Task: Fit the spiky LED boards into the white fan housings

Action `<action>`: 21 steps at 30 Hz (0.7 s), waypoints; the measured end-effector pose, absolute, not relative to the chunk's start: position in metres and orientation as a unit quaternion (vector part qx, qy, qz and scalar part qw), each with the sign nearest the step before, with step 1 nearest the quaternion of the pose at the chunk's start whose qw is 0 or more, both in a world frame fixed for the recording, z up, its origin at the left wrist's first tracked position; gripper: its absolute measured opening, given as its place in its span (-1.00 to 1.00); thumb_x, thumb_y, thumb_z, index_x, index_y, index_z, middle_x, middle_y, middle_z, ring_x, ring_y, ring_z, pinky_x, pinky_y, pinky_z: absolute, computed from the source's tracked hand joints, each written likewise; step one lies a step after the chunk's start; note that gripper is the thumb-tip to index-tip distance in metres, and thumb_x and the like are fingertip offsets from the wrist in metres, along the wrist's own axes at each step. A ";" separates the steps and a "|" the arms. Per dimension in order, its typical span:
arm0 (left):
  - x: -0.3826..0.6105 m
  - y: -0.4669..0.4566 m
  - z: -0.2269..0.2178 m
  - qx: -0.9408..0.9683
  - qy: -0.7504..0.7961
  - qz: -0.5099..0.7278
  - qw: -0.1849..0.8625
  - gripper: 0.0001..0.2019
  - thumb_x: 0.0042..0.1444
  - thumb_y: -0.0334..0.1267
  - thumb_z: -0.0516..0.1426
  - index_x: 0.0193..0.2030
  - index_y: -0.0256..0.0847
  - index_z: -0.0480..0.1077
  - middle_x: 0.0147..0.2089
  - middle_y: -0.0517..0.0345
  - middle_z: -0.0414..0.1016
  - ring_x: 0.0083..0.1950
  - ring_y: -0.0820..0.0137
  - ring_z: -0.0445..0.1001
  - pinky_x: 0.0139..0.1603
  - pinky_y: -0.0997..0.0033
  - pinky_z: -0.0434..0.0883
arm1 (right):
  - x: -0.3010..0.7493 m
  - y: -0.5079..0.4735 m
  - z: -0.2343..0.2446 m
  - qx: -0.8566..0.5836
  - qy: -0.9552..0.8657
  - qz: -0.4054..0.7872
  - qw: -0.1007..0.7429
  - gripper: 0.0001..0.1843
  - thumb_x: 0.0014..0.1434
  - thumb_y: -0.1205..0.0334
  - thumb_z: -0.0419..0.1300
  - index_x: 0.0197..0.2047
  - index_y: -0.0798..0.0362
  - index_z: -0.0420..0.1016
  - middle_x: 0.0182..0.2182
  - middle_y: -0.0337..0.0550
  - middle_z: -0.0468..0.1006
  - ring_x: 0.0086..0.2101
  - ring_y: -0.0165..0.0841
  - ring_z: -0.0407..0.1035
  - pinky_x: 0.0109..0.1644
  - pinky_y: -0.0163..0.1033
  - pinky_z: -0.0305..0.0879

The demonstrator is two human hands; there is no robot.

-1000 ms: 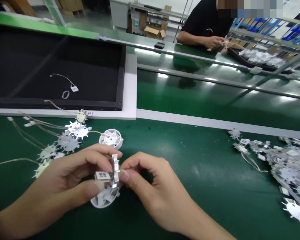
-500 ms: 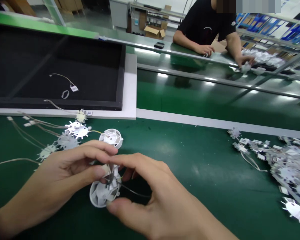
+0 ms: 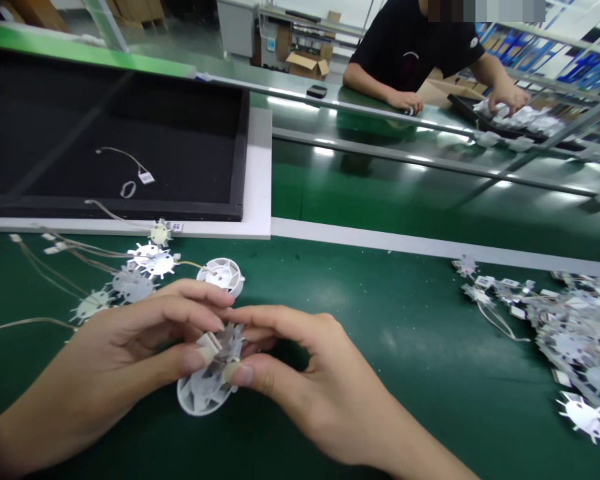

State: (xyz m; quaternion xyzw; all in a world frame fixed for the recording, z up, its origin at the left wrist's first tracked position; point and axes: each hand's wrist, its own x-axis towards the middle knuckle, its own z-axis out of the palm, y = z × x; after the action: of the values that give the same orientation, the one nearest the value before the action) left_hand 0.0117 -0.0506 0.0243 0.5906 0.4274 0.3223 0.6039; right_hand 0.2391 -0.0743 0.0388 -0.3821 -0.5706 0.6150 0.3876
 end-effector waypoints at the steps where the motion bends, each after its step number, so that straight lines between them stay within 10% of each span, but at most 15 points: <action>1: 0.012 -0.050 0.025 0.591 0.430 0.328 0.599 -0.93 0.19 -0.14 0.40 -0.24 0.23 0.69 0.07 0.37 0.61 -0.01 0.44 0.65 -0.12 0.72 0.58 | 0.240 -0.074 0.038 -0.385 -0.554 0.636 0.375 -0.49 0.34 0.42 0.38 0.17 -0.43 0.67 -0.18 -0.44 0.78 -0.17 -0.51 0.63 -0.02 -0.48 0.53; 7: 0.009 -0.047 0.023 0.674 0.351 0.342 0.553 -0.80 0.27 -0.30 0.35 -0.15 0.24 0.65 -0.03 0.45 0.65 -0.05 0.54 0.64 -0.11 0.78 0.56 | 0.241 -0.073 0.034 -0.387 -0.455 0.743 0.302 -0.67 0.38 -0.05 0.37 0.13 -0.16 0.74 -0.30 -0.21 0.74 -0.29 -0.47 0.55 -0.09 -0.40 0.50; 15: 0.010 -0.049 0.024 0.732 0.223 0.419 0.488 -0.73 0.29 -0.58 0.25 -0.08 -0.07 0.60 -0.13 0.23 0.61 -0.17 0.43 0.68 -0.23 0.60 0.66 | 0.242 -0.070 0.030 -0.324 -0.378 0.814 0.300 -0.69 0.40 -0.02 0.36 0.10 -0.10 0.75 -0.28 -0.16 0.76 -0.23 -0.48 0.59 -0.01 -0.39 0.52; 21: 0.004 -0.043 0.025 0.838 0.147 0.402 0.339 -0.72 0.29 -0.62 0.20 0.00 -0.18 0.49 -0.10 0.11 0.67 -0.08 0.38 0.69 0.04 0.47 0.68 | 0.243 -0.071 0.028 -0.276 -0.357 0.843 0.291 -0.72 0.44 0.04 0.33 0.08 -0.05 0.76 -0.34 -0.24 0.70 -0.32 -0.54 0.55 0.04 -0.36 0.52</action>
State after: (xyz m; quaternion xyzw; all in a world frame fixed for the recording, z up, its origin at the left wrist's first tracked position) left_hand 0.0037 -0.0432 0.0255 0.8378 0.1470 0.4016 0.3395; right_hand 0.2425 -0.0706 0.0285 -0.2763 -0.3571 0.8434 0.2911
